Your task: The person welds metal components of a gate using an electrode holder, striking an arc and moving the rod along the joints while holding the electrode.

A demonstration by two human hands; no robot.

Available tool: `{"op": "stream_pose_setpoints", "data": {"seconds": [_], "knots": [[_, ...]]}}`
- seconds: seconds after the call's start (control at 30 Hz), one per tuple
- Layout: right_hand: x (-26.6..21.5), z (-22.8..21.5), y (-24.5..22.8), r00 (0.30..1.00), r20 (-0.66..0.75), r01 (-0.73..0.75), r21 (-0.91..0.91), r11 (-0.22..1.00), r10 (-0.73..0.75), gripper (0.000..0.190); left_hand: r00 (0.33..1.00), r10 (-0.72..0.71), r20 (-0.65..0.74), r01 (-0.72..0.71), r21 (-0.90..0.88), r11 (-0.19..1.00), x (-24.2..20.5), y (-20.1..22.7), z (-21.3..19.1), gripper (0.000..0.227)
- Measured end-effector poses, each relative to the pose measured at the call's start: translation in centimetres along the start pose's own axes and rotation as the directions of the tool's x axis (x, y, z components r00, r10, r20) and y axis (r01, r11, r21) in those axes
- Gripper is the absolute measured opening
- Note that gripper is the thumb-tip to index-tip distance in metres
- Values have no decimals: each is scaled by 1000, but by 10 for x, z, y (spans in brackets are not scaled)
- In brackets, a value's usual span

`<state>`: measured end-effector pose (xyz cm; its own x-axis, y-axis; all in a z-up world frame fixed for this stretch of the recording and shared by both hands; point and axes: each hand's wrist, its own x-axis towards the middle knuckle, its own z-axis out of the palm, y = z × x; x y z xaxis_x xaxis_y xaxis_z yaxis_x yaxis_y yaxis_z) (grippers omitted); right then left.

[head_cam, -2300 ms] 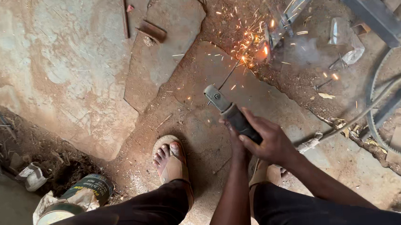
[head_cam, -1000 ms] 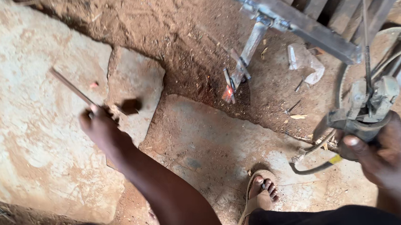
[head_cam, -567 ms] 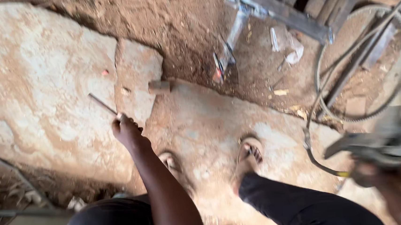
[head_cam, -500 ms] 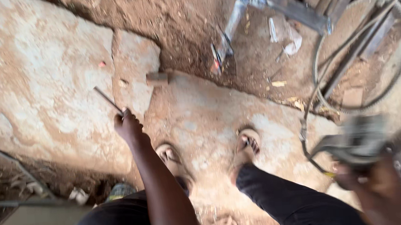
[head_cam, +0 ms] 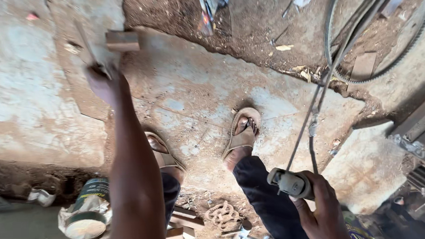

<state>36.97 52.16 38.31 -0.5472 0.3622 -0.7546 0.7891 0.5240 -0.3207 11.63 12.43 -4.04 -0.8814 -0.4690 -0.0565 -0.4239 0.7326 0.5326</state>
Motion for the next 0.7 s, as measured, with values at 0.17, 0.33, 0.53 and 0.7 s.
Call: {"op": "stream_pose_setpoints", "data": {"seconds": [0.17, 0.33, 0.53, 0.7], "knots": [[4, 4, 22, 1000, -19, 25, -16, 1000, -25, 44, 958, -151, 243, 185, -123, 975, 44, 61, 21, 41], [4, 9, 19, 992, -59, 112, 41, 993, -109, 41, 747, -473, 467, 505, 63, 861, 58, 77, 22, 38], [2, 20, 4, 984, -103, 146, 6, 989, -145, 44, 656, -576, 488, 659, 1, 752, 7, 56, -3, 38], [-3, 32, -6, 986, -102, 132, -2, 991, -132, 46, 303, -627, 718, 951, -188, 244, -77, 54, -29, 32]]}}
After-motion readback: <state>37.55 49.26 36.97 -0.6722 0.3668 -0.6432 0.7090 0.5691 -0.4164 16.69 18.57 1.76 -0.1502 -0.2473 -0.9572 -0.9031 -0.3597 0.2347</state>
